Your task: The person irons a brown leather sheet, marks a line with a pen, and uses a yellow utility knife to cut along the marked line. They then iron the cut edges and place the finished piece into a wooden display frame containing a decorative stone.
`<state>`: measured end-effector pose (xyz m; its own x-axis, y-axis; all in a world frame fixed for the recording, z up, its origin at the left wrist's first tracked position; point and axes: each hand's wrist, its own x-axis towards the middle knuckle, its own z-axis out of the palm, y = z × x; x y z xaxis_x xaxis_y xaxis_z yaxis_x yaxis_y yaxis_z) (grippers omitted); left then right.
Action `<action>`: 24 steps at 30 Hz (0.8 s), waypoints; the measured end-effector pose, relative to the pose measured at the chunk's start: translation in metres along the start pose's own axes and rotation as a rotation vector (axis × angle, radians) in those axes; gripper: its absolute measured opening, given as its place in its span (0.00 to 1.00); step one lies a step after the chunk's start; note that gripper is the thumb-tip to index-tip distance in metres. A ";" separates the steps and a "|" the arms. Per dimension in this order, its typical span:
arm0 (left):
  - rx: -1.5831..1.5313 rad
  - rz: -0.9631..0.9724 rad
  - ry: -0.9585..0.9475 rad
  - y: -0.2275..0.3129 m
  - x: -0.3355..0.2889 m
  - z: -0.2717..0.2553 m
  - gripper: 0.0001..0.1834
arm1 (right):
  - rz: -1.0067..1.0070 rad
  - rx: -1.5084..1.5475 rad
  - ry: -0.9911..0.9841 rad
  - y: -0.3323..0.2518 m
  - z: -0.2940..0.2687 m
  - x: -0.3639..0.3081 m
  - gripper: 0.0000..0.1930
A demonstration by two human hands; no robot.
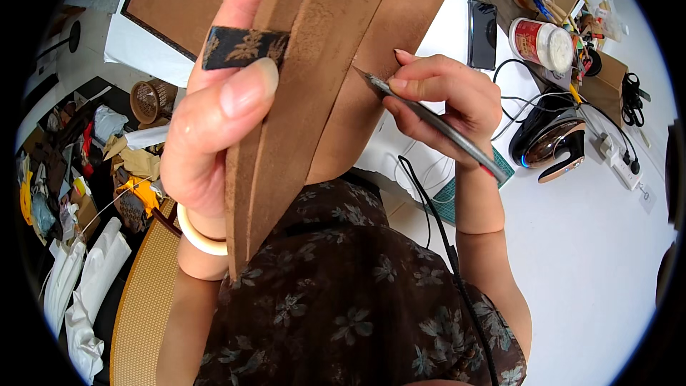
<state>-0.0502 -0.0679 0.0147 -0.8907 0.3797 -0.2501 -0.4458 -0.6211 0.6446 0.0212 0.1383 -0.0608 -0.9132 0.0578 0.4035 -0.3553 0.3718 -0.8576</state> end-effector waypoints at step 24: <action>-0.010 -0.101 -0.107 0.006 0.010 -0.003 0.32 | 0.110 0.066 0.190 -0.002 0.003 -0.010 0.07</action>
<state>-0.0623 -0.0702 0.0136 -0.8268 0.5114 -0.2341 -0.5339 -0.5825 0.6130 0.0302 0.1336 -0.0640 -0.8953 0.2710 0.3537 -0.2735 0.2923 -0.9164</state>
